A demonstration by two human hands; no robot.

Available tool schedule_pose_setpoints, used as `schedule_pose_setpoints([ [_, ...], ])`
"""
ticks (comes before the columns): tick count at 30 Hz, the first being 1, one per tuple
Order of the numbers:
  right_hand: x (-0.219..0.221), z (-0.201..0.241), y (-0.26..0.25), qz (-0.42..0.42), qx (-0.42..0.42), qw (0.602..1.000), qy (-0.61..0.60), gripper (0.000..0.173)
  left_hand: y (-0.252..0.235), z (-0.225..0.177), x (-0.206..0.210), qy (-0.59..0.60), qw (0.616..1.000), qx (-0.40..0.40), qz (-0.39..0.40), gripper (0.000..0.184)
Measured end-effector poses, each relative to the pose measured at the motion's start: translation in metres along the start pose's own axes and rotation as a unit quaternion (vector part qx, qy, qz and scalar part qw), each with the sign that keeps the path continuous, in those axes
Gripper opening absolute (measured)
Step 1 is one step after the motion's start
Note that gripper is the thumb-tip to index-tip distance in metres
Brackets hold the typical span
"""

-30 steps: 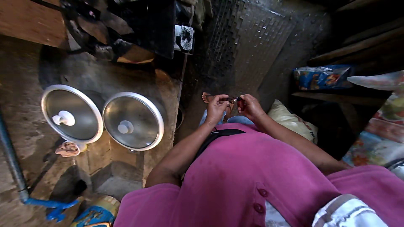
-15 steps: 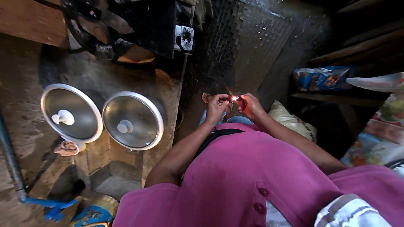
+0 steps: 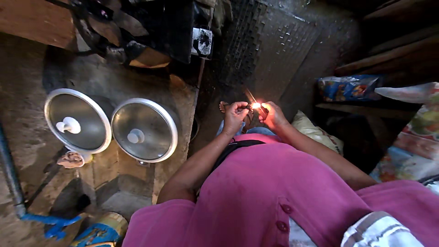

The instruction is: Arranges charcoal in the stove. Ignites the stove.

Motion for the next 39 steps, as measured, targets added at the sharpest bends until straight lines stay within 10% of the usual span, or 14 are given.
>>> schedule_pose_setpoints([
  [7, -0.024, 0.011, -0.004, -0.046, 0.013, 0.999, -0.009, 0.061, 0.001, -0.013, -0.009, 0.017, 1.0, -0.004, -0.021, 0.024],
  [17, -0.103, 0.028, -0.004, -0.153, -0.05, 0.986, 0.042, 0.031, 0.008, -0.052, -0.038, 0.03, 0.996, 0.061, -0.06, 0.024],
  [39, -0.067, 0.031, 0.011, -0.198, -0.032, 0.979, 0.034, 0.024, -0.008, -0.177, -0.166, 0.079, 0.972, 0.19, -0.112, 0.025],
])
Point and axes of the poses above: each hand's wrist, its own y-axis away from the middle knuckle, its own x-axis out of the palm, z = x × y, the point moved 9 cm from there along -y, towards the middle knuckle, and after that the axes turned 6 degrees about -x, right-handed, at the moved point
